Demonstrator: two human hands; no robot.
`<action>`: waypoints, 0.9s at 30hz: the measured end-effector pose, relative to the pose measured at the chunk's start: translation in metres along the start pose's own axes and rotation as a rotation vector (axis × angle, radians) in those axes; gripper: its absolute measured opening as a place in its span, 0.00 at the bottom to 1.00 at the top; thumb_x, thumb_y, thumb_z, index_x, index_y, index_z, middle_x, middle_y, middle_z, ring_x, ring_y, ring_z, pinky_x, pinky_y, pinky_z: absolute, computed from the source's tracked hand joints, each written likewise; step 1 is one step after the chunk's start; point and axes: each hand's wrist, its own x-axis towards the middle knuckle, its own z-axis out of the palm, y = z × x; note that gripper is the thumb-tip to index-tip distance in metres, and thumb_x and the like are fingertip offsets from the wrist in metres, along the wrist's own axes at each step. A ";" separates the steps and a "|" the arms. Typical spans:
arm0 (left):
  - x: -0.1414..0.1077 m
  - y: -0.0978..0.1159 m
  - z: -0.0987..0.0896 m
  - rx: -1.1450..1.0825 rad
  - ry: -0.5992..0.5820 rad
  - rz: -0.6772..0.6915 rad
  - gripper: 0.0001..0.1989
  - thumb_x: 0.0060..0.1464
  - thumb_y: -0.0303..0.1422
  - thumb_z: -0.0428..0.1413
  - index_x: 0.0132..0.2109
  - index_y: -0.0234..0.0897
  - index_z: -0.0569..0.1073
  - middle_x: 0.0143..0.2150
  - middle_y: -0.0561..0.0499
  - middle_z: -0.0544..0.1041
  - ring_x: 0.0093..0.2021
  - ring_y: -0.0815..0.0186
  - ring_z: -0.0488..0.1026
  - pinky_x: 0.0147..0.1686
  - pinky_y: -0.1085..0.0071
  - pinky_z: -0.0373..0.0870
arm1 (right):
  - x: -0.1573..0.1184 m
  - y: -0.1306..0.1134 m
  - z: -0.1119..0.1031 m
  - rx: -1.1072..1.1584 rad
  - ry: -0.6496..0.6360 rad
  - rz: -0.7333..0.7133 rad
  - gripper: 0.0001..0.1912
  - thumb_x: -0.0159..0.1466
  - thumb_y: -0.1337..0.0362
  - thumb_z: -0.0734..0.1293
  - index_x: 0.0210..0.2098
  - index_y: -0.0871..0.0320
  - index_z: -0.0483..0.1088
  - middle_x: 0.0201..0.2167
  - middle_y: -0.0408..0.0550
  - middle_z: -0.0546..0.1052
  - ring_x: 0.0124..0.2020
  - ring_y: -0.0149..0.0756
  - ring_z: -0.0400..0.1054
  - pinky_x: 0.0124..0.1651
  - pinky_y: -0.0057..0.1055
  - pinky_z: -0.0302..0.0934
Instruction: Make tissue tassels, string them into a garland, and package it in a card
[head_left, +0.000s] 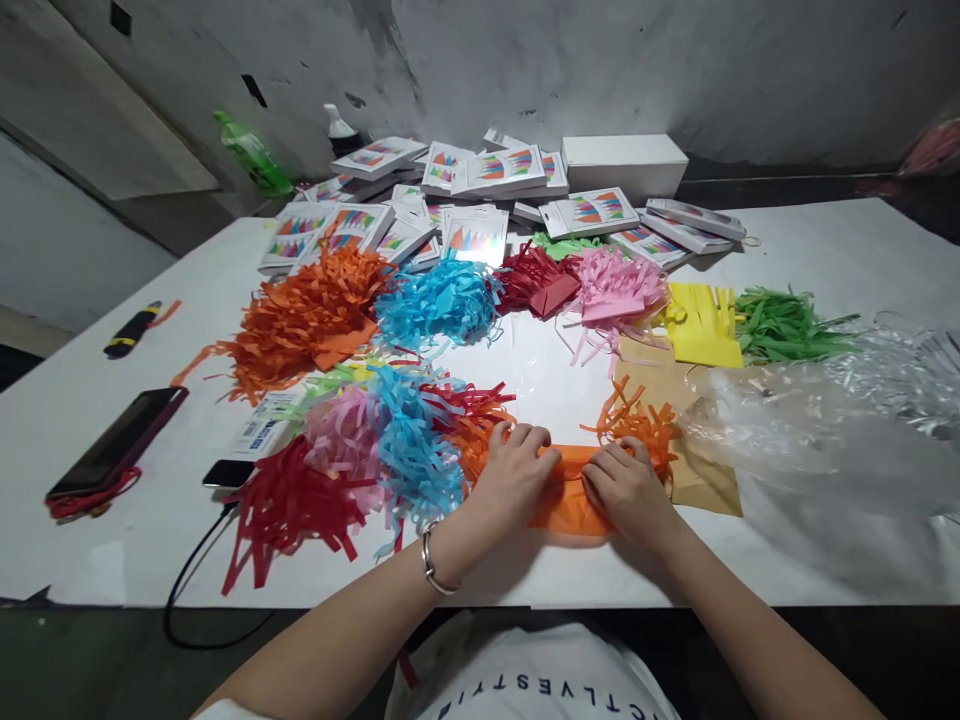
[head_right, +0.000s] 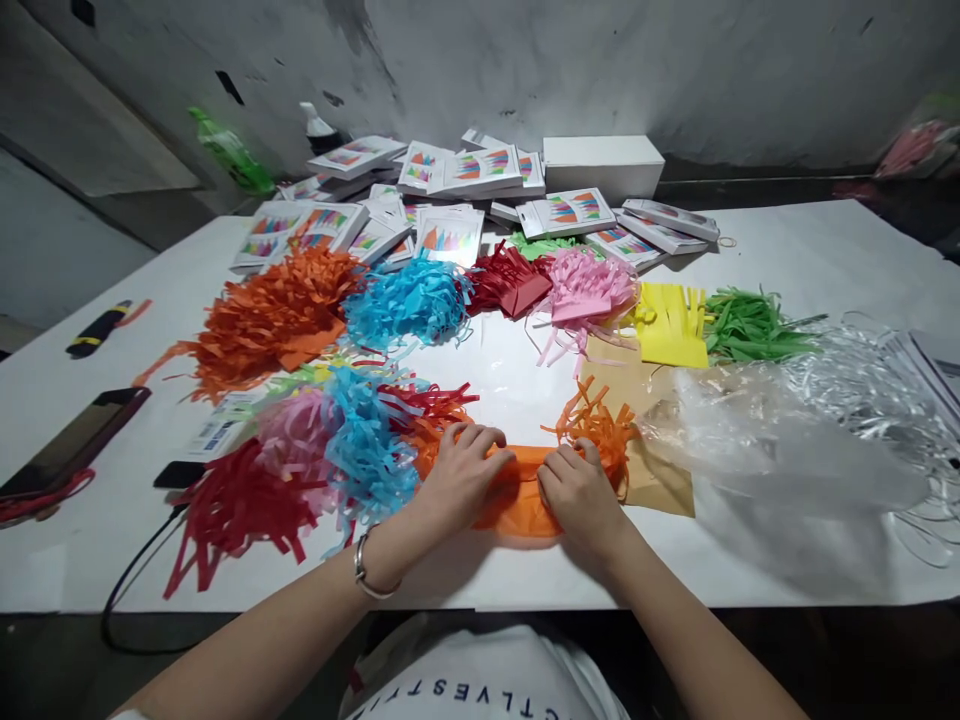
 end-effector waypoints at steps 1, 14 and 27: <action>-0.001 0.000 0.001 -0.004 -0.013 0.046 0.06 0.58 0.28 0.56 0.42 0.39 0.76 0.48 0.43 0.74 0.49 0.52 0.67 0.55 0.47 0.54 | 0.000 0.000 0.000 0.006 0.002 0.008 0.13 0.69 0.71 0.60 0.30 0.58 0.71 0.28 0.47 0.74 0.35 0.38 0.64 0.55 0.44 0.50; 0.000 -0.011 0.006 0.075 -0.017 0.231 0.06 0.60 0.27 0.55 0.38 0.40 0.77 0.45 0.46 0.75 0.48 0.55 0.67 0.59 0.47 0.51 | 0.004 0.003 -0.001 0.047 -0.026 -0.012 0.14 0.69 0.72 0.59 0.28 0.58 0.69 0.27 0.45 0.72 0.32 0.36 0.63 0.53 0.42 0.50; 0.002 -0.008 0.018 0.159 0.181 0.316 0.07 0.64 0.29 0.54 0.35 0.37 0.73 0.39 0.51 0.75 0.43 0.62 0.67 0.58 0.54 0.54 | 0.006 -0.008 -0.010 -0.068 -0.016 -0.084 0.12 0.67 0.75 0.58 0.33 0.58 0.71 0.28 0.47 0.72 0.33 0.39 0.62 0.59 0.46 0.47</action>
